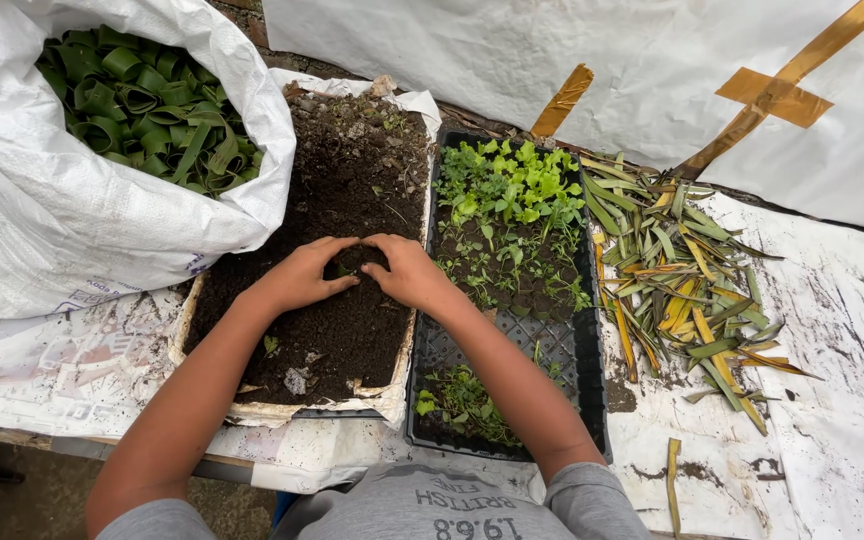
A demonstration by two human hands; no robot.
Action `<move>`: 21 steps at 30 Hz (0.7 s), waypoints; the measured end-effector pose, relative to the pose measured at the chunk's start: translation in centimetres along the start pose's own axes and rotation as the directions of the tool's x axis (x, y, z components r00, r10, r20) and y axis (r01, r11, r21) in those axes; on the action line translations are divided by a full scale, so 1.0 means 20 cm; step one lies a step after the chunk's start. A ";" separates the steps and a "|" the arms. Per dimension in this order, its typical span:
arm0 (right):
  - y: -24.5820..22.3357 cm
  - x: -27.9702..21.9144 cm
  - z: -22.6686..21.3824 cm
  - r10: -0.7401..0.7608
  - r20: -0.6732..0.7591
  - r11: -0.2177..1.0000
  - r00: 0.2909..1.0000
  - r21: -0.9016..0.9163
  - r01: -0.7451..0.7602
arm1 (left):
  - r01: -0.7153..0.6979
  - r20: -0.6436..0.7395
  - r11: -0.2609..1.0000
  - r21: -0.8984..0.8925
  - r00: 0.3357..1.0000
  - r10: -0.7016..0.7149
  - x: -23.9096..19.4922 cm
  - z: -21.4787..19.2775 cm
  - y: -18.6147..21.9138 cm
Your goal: Transplanting small green seedlings from a nursery tray into a larger container of soil by hand.
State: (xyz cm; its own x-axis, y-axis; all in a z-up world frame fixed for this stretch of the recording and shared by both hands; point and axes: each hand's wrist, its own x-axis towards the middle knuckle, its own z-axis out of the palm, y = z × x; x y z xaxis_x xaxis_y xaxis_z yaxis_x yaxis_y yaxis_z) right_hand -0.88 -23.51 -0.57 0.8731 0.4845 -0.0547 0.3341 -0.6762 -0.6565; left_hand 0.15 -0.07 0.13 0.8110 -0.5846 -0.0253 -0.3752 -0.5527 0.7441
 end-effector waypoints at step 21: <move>0.13 0.00 0.26 -0.029 -0.225 0.863 0.974 -0.498 -0.089 | -0.024 -0.060 1.000 0.019 0.998 0.025 -0.02 -0.02 0.00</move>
State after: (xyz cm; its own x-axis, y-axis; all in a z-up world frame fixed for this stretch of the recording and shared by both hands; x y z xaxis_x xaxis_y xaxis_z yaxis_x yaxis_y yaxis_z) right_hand -1.76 -22.40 -6.16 0.9204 0.3667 0.1357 0.3873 -0.9028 -0.1873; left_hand 0.01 0.43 0.47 0.8267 -0.5616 0.0335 -0.4030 -0.5496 0.7318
